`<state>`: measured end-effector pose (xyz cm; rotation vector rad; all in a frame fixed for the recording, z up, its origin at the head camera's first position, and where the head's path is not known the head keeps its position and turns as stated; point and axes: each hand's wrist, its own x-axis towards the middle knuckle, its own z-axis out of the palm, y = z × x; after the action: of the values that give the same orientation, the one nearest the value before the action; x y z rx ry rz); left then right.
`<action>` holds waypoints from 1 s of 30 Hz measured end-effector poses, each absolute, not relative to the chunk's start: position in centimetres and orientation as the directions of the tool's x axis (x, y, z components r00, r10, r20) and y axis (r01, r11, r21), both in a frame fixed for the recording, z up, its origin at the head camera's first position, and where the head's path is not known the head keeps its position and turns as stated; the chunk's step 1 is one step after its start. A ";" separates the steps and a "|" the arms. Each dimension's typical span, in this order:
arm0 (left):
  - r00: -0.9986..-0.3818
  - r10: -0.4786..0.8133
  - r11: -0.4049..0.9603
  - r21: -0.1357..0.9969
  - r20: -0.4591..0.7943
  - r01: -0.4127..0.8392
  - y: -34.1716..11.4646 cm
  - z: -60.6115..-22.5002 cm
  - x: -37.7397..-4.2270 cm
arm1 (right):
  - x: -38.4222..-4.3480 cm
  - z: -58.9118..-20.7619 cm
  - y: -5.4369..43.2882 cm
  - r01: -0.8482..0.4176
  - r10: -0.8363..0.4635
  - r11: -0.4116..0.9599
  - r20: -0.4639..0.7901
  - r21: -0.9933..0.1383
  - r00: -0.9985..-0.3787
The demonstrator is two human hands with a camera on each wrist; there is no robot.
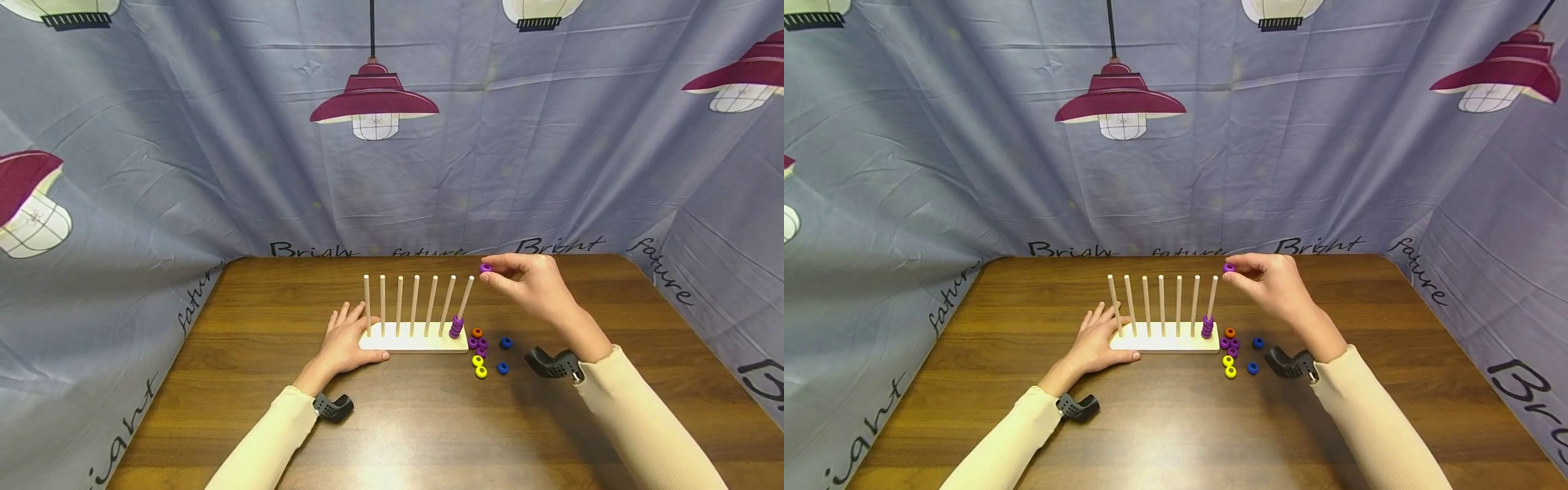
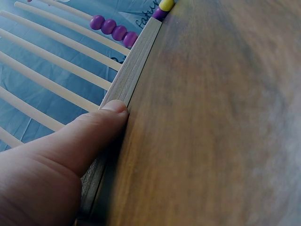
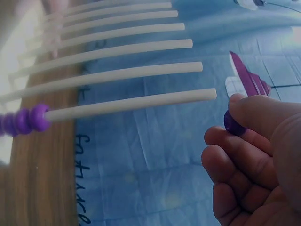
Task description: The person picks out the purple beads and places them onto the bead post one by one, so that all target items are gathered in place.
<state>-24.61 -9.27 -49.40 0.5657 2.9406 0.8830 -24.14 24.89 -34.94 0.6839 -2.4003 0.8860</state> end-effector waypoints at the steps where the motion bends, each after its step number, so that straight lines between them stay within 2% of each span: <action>1: -0.934 0.347 0.774 0.537 0.083 0.336 -9.3 -49.4 -24.6 | -24.2 -34.9 24.8 -0.597 -0.284 0.662 0.585 -0.453 -0.759; 11: -0.934 0.346 0.771 0.542 0.086 0.335 -9.3 -49.4 -24.6 | -24.7 -34.3 24.0 -0.594 -0.314 0.659 0.549 -0.462 -0.775; 30: -0.936 0.344 0.779 0.534 0.077 0.330 -9.3 -49.6 -24.6 | -24.5 -34.4 23.5 -0.636 -0.362 0.647 0.565 -0.421 -0.742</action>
<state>-24.64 -9.28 -49.59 0.5568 2.9390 0.8749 -24.51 23.51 -34.35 0.7837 -2.4329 0.8573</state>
